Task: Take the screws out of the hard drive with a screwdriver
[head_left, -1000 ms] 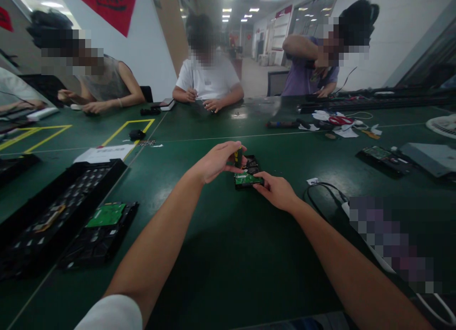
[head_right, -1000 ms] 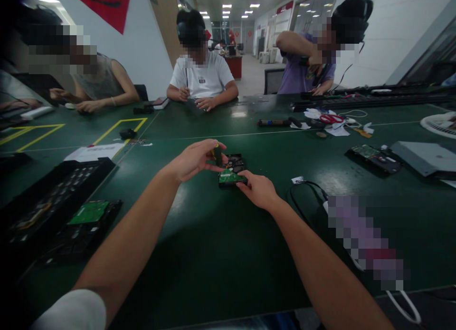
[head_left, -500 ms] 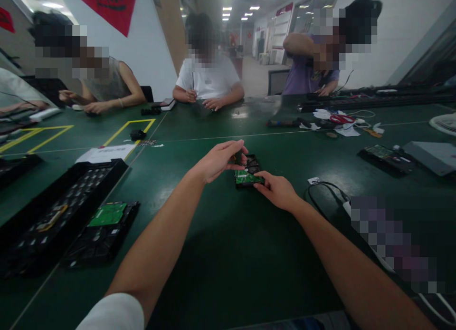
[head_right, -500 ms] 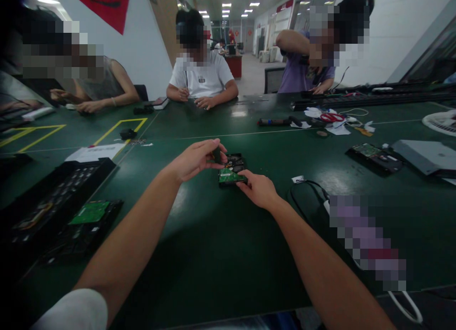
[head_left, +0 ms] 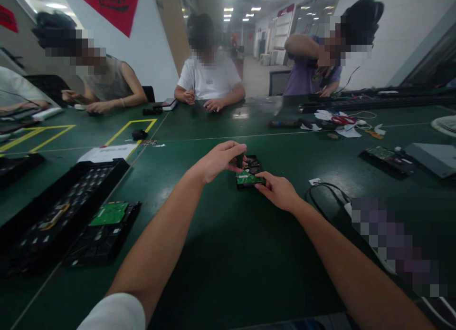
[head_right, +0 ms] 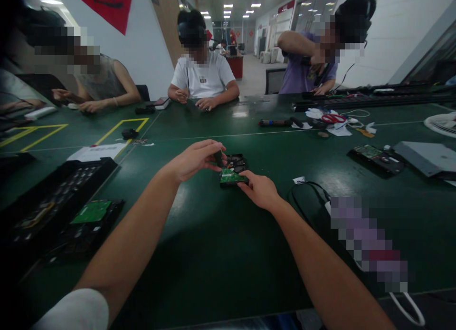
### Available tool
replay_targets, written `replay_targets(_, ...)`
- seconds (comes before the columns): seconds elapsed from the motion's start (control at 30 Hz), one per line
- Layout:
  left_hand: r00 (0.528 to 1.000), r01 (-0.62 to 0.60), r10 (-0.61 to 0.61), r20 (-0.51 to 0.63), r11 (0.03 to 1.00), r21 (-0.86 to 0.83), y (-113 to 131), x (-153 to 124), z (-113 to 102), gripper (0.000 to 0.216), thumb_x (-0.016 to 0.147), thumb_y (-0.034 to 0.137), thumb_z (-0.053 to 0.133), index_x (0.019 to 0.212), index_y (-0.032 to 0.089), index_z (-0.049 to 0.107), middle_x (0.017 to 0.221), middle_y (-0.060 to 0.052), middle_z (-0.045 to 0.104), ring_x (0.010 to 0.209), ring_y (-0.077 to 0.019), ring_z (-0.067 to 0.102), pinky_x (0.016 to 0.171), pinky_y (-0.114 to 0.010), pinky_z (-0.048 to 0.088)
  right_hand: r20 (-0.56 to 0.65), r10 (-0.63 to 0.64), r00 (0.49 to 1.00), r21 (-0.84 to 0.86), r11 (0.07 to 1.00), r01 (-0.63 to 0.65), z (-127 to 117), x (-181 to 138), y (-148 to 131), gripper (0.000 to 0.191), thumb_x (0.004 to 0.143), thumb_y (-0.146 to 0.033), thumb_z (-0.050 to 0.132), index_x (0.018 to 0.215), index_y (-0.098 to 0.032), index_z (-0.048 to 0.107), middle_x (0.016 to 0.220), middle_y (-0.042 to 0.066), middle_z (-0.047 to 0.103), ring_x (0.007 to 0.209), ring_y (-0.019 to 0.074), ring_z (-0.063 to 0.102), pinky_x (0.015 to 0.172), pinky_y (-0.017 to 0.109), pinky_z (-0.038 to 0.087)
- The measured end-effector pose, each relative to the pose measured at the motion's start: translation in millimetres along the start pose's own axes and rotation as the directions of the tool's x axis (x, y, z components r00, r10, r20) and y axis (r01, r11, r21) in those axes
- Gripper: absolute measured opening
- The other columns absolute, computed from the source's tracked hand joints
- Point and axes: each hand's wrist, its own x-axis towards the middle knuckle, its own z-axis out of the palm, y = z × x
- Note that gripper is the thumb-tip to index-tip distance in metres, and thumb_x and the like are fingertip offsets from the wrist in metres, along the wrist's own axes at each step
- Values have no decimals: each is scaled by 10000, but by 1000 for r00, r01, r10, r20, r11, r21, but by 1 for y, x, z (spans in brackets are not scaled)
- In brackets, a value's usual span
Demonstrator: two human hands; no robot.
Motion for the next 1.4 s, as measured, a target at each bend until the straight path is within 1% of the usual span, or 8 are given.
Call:
replay_targets(0.17, 1000, 2, -3, -16, 999, -49, -2, 2, 1, 298, 937, 447, 685, 998, 163, 617, 985, -107, 715, 895, -213, 715, 774, -378, 629, -7, -4, 1000, -17, 1000, 4, 1, 0, 1, 374, 1039, -431, 594, 1376, -271, 610, 806, -3, 714, 691, 173, 631, 601, 280, 340)
replay_targets(0.43, 997, 45, -38, 68, 994, -104, -9, 7, -2, 366, 948, 512, 620, 1010, 163, 710, 999, -110, 712, 966, -226, 692, 859, -407, 624, -3, -4, 1000, -11, 1000, 4, 0, 0, 0, 374, 1045, -431, 583, 1381, -268, 603, 791, -10, 711, 681, 167, 629, 599, 279, 340)
replay_targets(0.63, 998, 45, -43, 52, 998, -45, -4, 4, -3, 375, 944, 496, 632, 1062, 160, 749, 1035, -108, 679, 1024, -230, 647, 857, -407, 630, -7, -8, 1000, -9, 1000, 8, 2, 0, 2, 376, 1046, -442, 586, 1384, -279, 604, 791, -14, 706, 684, 166, 629, 602, 277, 343)
replay_targets(0.73, 996, 46, -46, 70, 999, -2, -1, 0, -1, 383, 929, 495, 663, 1072, 147, 737, 1002, -110, 692, 986, -224, 656, 836, -391, 631, -5, -3, 1000, -3, 1000, 3, 2, 0, 2, 379, 1046, -451, 584, 1385, -283, 606, 791, -14, 704, 684, 167, 631, 607, 279, 357)
replay_targets(0.8, 998, 38, -38, 53, 999, 9, 0, 0, 0, 386, 924, 503, 671, 1065, 147, 720, 960, -107, 700, 945, -221, 670, 809, -386, 634, -2, 2, 1000, 1, 1000, -2, 1, 0, 1, 378, 1046, -453, 581, 1381, -280, 610, 788, -12, 706, 685, 170, 633, 611, 282, 366)
replay_targets(1.03, 999, 44, -44, -1, 998, -43, -1, 2, 0, 337, 936, 483, 647, 1016, 157, 675, 929, -125, 730, 921, -246, 708, 779, -425, 647, 0, -2, 1000, -9, 1000, 2, -1, 0, -1, 367, 1043, -444, 586, 1365, -271, 617, 789, -8, 713, 687, 172, 628, 600, 282, 344)
replay_targets(1.27, 1000, 28, -28, -1, 997, -73, -6, 6, -4, 329, 958, 468, 577, 988, 160, 687, 946, -119, 739, 956, -238, 706, 848, -420, 628, -7, -5, 1000, -14, 1000, 5, 0, 0, 1, 370, 1045, -448, 581, 1367, -270, 616, 820, 1, 721, 697, 171, 629, 603, 278, 339)
replay_targets(1.4, 1000, 24, -23, 11, 997, -77, -10, 8, -5, 378, 960, 525, 590, 996, 160, 682, 937, -116, 732, 945, -232, 698, 842, -405, 619, -8, -1, 1000, -12, 1000, 1, 0, 0, 0, 378, 1044, -452, 577, 1374, -272, 615, 810, -1, 715, 700, 172, 628, 610, 280, 349)
